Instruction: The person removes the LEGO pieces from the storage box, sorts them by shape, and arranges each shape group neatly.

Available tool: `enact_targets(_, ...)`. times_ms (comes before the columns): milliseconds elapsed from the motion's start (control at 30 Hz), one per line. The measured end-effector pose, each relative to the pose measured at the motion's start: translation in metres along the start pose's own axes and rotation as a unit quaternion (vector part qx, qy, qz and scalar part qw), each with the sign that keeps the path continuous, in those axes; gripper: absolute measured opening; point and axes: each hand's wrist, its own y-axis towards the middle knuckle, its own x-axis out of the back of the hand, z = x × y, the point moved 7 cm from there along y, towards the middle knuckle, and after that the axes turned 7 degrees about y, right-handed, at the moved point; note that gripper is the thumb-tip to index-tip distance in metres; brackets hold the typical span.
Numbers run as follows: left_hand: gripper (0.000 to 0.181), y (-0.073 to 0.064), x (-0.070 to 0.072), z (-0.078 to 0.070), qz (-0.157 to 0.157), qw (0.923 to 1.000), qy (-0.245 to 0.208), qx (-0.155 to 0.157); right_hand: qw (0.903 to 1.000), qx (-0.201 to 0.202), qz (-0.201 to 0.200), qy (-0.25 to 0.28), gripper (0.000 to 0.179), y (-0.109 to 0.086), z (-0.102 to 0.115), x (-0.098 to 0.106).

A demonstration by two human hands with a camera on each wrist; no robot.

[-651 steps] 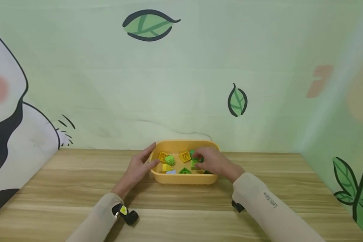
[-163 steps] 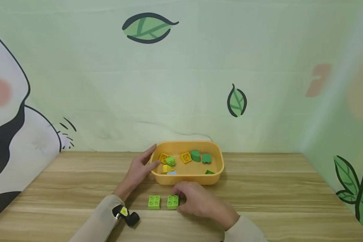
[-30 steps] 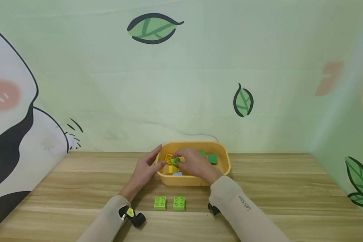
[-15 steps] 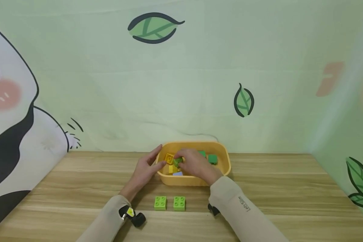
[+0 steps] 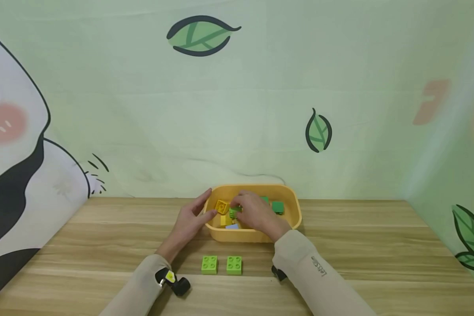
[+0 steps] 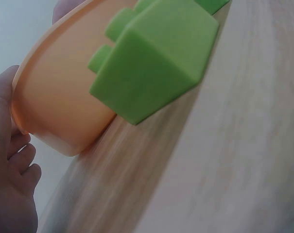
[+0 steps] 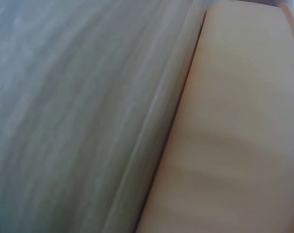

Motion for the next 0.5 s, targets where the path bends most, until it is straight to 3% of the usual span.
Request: enact_targets(500,0.071,-0.0001,-0.0003,-0.0001,-0.004,1.0,0.005,-0.006,0.9998,-0.001,0.001,-0.022,0.022,0.0007,-0.0002,-0.0001)
